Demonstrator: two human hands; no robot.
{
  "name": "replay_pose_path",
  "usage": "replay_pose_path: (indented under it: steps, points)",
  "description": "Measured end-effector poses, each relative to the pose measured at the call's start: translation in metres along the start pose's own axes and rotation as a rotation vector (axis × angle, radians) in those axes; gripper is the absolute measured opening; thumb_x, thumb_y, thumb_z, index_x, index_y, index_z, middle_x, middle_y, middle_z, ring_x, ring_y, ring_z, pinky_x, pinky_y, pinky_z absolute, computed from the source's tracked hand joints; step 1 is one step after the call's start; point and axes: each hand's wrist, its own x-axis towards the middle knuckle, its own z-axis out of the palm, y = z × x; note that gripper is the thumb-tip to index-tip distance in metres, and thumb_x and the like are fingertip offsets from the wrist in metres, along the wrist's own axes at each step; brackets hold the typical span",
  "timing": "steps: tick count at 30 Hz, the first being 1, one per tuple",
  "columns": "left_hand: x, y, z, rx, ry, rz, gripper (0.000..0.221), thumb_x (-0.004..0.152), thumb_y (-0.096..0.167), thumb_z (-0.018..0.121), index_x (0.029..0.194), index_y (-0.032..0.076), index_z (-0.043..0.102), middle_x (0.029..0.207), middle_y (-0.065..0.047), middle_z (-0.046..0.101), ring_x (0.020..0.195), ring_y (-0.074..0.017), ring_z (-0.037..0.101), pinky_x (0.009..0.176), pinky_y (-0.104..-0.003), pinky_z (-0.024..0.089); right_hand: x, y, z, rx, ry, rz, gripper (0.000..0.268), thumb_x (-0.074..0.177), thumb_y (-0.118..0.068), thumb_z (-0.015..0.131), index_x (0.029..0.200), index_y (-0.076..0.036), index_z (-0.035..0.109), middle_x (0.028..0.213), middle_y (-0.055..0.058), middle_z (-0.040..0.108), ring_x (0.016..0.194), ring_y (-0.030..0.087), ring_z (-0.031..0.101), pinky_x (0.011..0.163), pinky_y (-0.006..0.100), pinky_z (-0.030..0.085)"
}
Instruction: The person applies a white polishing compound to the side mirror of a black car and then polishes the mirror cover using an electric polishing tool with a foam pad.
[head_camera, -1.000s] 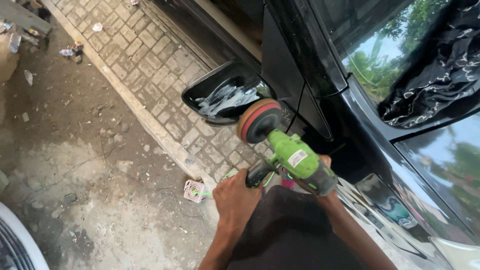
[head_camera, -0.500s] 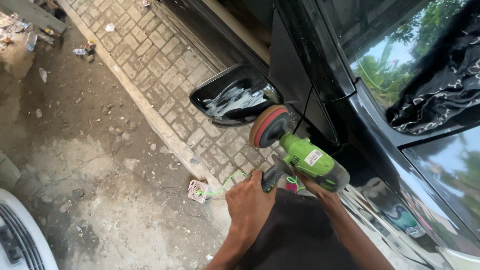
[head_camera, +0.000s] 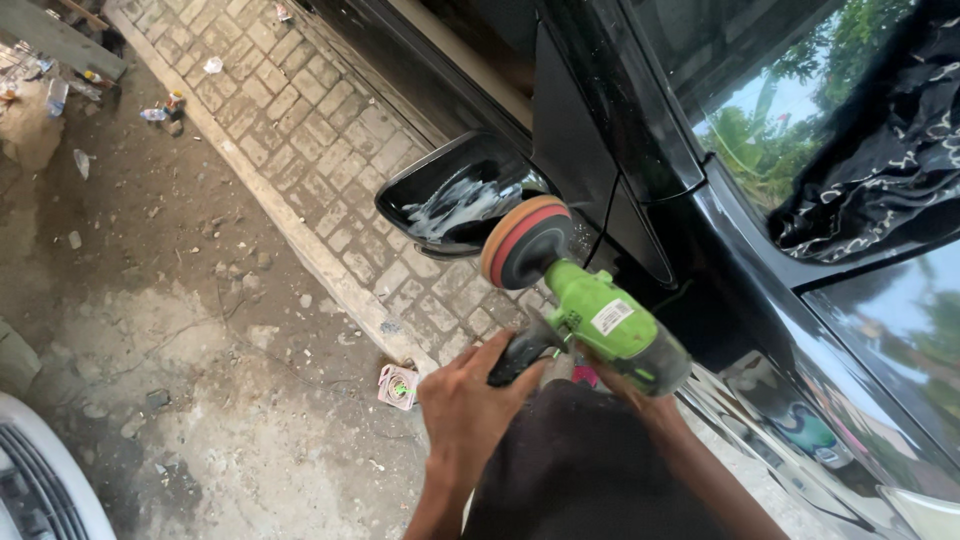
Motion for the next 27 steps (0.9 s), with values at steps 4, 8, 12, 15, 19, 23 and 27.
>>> replay_pose_path:
  steps: [4, 8, 12, 15, 19, 23, 27]
  points:
    - [-0.002, -0.017, -0.009, 0.025, 0.010, -0.057, 0.054, 0.068, 0.051, 0.090, 0.097, 0.006, 0.080, 0.074, -0.012, 0.078, 0.060, -0.0219, 0.076, 0.055, -0.033, 0.057, -0.009, -0.008, 0.005, 0.005, 0.140, -0.305, 0.032, 0.087, -0.037, 0.072, 0.107, -0.012, 0.073, 0.097, 0.006, 0.074, 0.082, 0.019, 0.071, 0.069, 0.036, 0.056]
    - [-0.003, -0.033, -0.017, -0.004, 0.027, -0.077, 0.052, 0.068, 0.050, 0.090, 0.092, 0.005, 0.081, 0.069, -0.011, 0.077, 0.057, -0.0216, 0.075, 0.053, -0.032, 0.056, -0.005, -0.018, 0.010, 0.012, 0.266, -0.546, 0.025, 0.086, -0.030, 0.074, 0.096, -0.007, 0.075, 0.083, 0.007, 0.074, 0.069, 0.018, 0.070, 0.058, 0.035, 0.053]
    - [-0.001, -0.046, -0.020, -0.011, 0.014, -0.086, 0.051, 0.067, 0.051, 0.091, 0.090, 0.005, 0.081, 0.067, -0.011, 0.076, 0.055, -0.0210, 0.075, 0.054, -0.032, 0.056, -0.004, -0.029, 0.014, 0.398, 0.183, -0.303, 0.021, 0.089, -0.023, 0.074, 0.088, -0.002, 0.077, 0.075, 0.007, 0.074, 0.061, 0.015, 0.070, 0.050, 0.031, 0.052]
    - [-0.001, -0.053, -0.022, -0.009, 0.002, -0.088, 0.050, 0.066, 0.049, 0.091, 0.089, 0.005, 0.082, 0.065, -0.012, 0.076, 0.053, -0.0215, 0.074, 0.053, -0.033, 0.056, -0.009, -0.039, 0.011, 0.839, 0.053, 0.018, 0.031, 0.093, -0.027, 0.060, 0.095, -0.001, 0.077, 0.076, 0.007, 0.079, 0.060, 0.014, 0.075, 0.050, 0.027, 0.058]
    - [-0.001, -0.061, -0.024, -0.068, -0.016, -0.102, 0.048, 0.068, 0.048, 0.090, 0.090, 0.006, 0.082, 0.066, -0.009, 0.077, 0.053, -0.0180, 0.074, 0.053, -0.031, 0.057, -0.015, -0.063, 0.003, 0.265, 0.164, -0.377, 0.022, 0.082, -0.020, 0.078, 0.091, 0.000, 0.076, 0.077, 0.008, 0.076, 0.061, 0.014, 0.074, 0.051, 0.026, 0.056]
    - [-0.002, -0.069, -0.028, -0.065, -0.029, -0.127, 0.045, 0.066, 0.045, 0.092, 0.088, 0.007, 0.082, 0.064, -0.010, 0.076, 0.053, -0.0187, 0.074, 0.054, -0.032, 0.055, -0.014, -0.095, -0.003, 0.220, 0.168, -0.427, 0.030, 0.079, -0.023, 0.082, 0.097, 0.000, 0.076, 0.080, 0.009, 0.077, 0.062, 0.015, 0.075, 0.052, 0.027, 0.058]
    - [-0.004, -0.078, -0.033, -0.069, -0.012, -0.118, 0.044, 0.063, 0.043, 0.093, 0.087, 0.007, 0.082, 0.063, -0.009, 0.075, 0.053, -0.0190, 0.073, 0.055, -0.032, 0.054, -0.019, -0.117, -0.010, 0.212, 0.125, -0.468, 0.038, 0.075, -0.023, 0.086, 0.102, 0.001, 0.074, 0.086, 0.011, 0.077, 0.067, 0.017, 0.076, 0.053, 0.029, 0.060]
